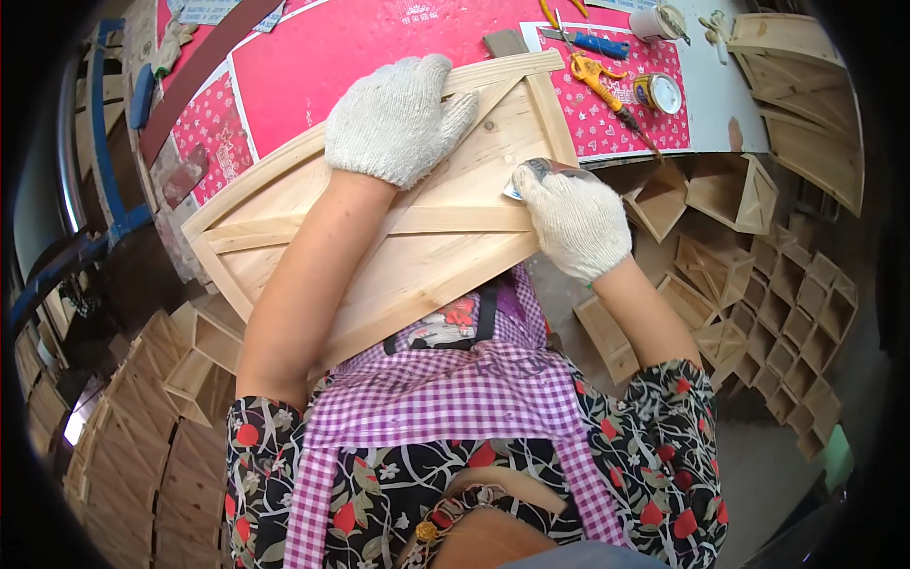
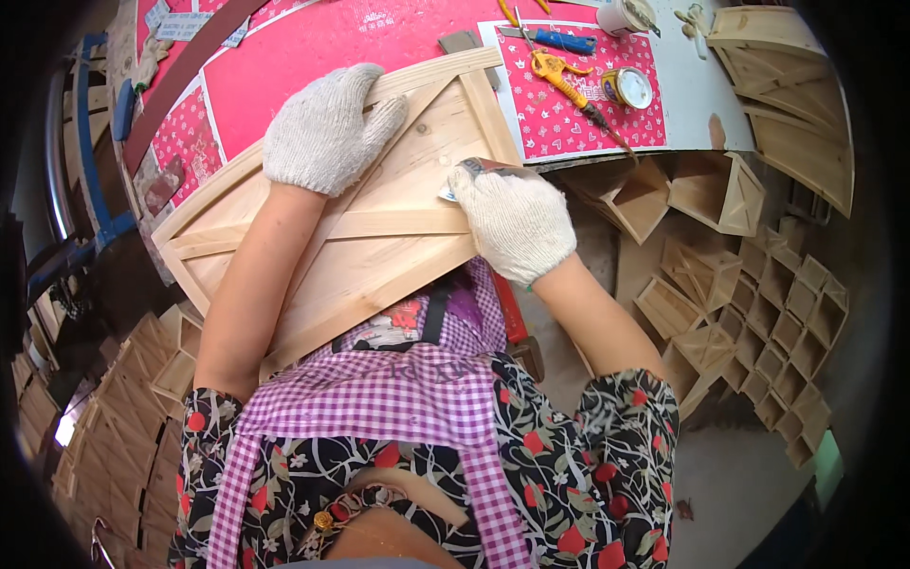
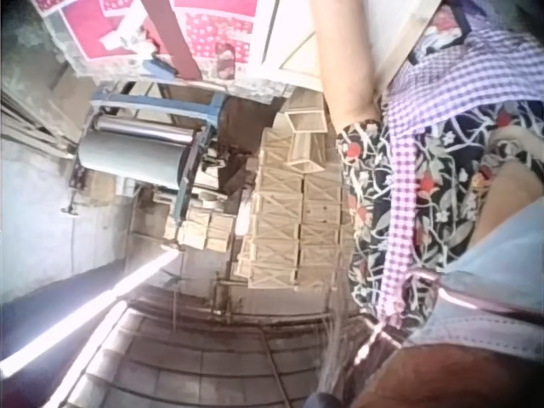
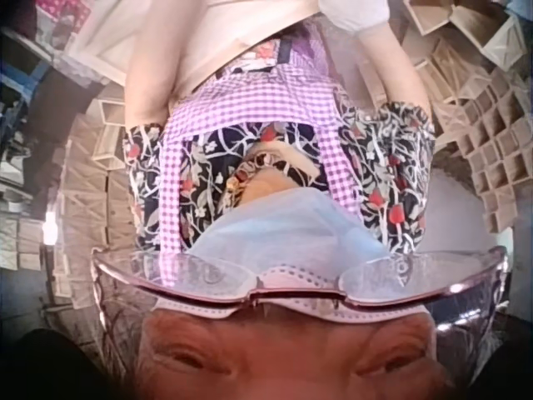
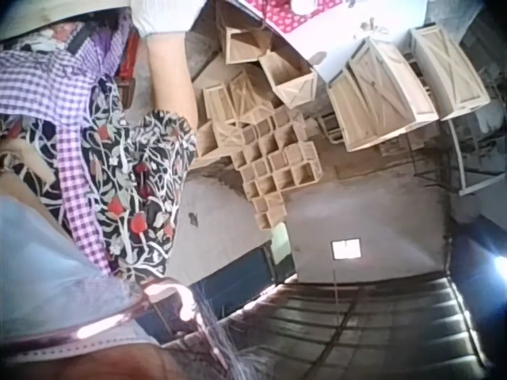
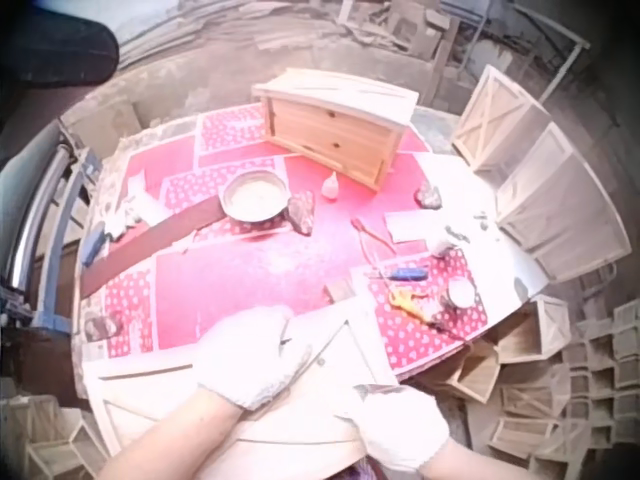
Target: Sanding and applying wood filler to wooden boxes on a workbench.
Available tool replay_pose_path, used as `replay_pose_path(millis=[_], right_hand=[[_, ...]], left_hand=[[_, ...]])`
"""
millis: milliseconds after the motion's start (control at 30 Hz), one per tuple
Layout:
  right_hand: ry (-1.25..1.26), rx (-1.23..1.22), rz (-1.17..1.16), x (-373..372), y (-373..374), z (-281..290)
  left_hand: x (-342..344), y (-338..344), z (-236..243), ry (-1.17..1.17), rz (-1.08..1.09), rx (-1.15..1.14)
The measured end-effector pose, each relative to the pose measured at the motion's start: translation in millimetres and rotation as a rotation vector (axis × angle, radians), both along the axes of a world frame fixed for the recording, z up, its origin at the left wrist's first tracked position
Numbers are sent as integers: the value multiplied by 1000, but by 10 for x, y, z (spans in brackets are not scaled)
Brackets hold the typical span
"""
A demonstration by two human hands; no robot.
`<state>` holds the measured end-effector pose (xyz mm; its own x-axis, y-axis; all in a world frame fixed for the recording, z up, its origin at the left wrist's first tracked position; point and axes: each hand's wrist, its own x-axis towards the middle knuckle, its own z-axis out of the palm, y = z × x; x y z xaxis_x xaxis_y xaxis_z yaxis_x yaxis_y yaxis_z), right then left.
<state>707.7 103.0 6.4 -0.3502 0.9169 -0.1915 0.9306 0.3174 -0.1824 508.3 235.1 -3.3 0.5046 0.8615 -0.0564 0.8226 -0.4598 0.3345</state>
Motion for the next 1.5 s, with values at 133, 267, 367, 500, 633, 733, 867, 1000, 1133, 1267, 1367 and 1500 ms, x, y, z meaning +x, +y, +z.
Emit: replay_pose_path(millis=[133, 267, 367, 500, 633, 733, 867, 1000, 1133, 1267, 1367, 1500], right_hand=[[99, 199, 7, -141, 162, -60], [71, 269, -30, -165, 153, -82], [78, 107, -64, -90, -67, -13], [49, 202, -37, -303, 277, -123], [73, 24, -96, -176, -19, -8], [114, 145, -85, -174, -35, -60], [94, 210, -94, -324, 210, -108], [44, 76, -84, -144, -46, 71], [45, 195, -106, -173, 64, -29], [104, 349, -96, -96, 68, -95], [111, 158, -164, -26, -75, -10], [48, 295, -76, -150, 345, -77]], left_hand=[[23, 11, -5, -19, 6, 13], [7, 41, 50, 12, 0, -47], [29, -29, 10, 6, 10, -2], [44, 37, 51, 16, 7, -37], [-25, -3, 3, 22, 21, -10], [51, 16, 21, 14, 0, -1], [-8, 44, 12, -31, -22, 14], [2, 3, 14, 12, 9, -30], [15, 21, 13, -9, -5, -1], [-1, 41, -11, 16, -8, -7], [18, 7, 3, 8, 14, -10], [5, 29, 3, -6, -3, -10]])
